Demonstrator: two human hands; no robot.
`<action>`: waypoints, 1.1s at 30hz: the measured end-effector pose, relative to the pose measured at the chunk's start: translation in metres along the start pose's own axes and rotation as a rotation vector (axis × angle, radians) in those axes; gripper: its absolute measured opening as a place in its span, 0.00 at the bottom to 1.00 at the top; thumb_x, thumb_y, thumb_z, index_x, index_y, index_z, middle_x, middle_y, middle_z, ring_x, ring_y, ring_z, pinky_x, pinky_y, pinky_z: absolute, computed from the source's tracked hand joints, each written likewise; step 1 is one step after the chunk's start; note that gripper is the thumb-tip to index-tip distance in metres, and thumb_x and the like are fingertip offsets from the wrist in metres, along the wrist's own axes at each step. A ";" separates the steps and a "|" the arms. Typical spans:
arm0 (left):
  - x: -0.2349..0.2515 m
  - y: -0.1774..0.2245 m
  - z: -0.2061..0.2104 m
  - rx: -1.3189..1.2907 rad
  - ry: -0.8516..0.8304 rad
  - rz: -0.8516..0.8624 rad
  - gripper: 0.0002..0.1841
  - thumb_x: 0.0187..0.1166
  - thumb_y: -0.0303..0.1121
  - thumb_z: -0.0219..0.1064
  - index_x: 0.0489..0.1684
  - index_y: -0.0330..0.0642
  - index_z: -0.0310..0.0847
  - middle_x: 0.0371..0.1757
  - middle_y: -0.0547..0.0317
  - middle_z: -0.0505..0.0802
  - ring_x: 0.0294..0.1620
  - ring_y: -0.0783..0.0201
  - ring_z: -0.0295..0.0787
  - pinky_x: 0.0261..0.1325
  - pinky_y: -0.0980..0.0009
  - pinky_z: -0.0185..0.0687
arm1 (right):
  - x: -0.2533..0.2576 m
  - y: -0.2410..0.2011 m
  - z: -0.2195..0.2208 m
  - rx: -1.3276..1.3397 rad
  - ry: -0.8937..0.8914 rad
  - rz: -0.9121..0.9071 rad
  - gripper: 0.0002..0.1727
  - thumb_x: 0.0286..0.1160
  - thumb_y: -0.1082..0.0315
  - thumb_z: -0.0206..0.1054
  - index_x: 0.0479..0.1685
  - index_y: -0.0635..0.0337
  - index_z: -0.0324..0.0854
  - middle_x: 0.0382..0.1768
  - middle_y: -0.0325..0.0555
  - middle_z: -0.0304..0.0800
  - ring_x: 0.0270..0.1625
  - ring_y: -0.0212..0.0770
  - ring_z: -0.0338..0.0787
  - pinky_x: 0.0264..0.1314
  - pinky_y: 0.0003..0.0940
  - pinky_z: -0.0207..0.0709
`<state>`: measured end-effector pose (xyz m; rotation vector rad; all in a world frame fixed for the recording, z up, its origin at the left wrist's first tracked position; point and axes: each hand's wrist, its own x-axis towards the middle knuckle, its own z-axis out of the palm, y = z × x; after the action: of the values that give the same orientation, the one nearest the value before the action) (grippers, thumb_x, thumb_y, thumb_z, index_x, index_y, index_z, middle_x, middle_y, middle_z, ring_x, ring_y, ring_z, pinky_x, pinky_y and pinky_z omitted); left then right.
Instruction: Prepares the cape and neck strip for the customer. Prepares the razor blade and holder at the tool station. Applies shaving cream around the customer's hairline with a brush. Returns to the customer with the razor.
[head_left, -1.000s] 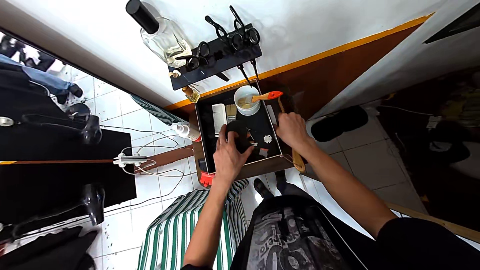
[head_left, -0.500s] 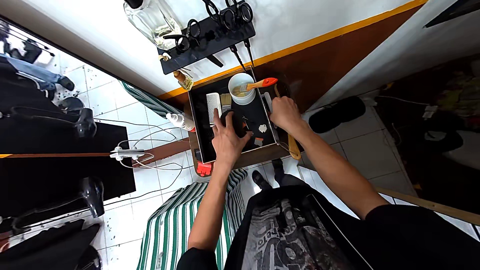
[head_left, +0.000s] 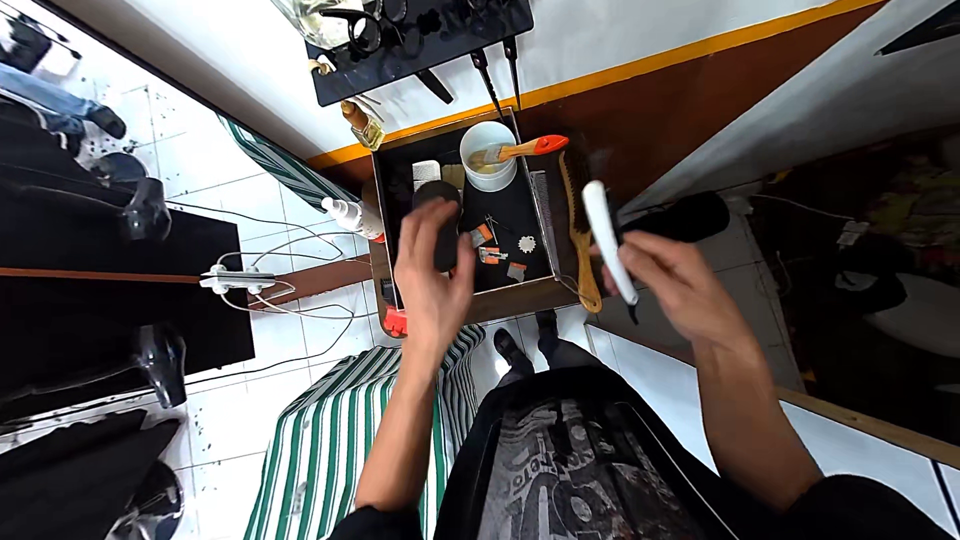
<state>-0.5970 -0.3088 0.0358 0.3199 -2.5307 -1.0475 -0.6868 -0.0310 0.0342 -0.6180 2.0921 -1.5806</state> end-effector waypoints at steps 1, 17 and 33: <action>-0.013 0.013 0.001 -0.176 -0.040 0.000 0.22 0.84 0.36 0.63 0.73 0.34 0.78 0.74 0.47 0.84 0.70 0.59 0.85 0.68 0.60 0.86 | -0.010 0.001 0.006 -0.011 -0.041 -0.018 0.18 0.89 0.63 0.50 0.53 0.61 0.85 0.32 0.37 0.90 0.31 0.29 0.89 0.36 0.29 0.87; -0.151 0.051 0.030 -0.685 0.069 -0.009 0.08 0.78 0.43 0.71 0.42 0.52 0.82 0.40 0.70 0.92 0.43 0.77 0.91 0.47 0.77 0.90 | -0.002 -0.038 0.052 0.418 -0.005 -0.149 0.20 0.92 0.67 0.40 0.46 0.60 0.80 0.34 0.41 0.94 0.40 0.38 0.97 0.54 0.37 0.92; -0.048 0.038 -0.038 -1.024 0.061 0.016 0.09 0.79 0.27 0.70 0.51 0.38 0.91 0.40 0.58 0.95 0.30 0.69 0.91 0.36 0.72 0.92 | 0.006 -0.051 0.088 1.245 -1.014 0.350 0.16 0.87 0.62 0.49 0.56 0.54 0.81 0.16 0.27 0.77 0.09 0.18 0.73 0.09 0.12 0.66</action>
<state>-0.5400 -0.2900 0.0751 0.0265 -1.6262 -2.0711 -0.6351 -0.1145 0.0610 -0.3765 0.2951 -1.4974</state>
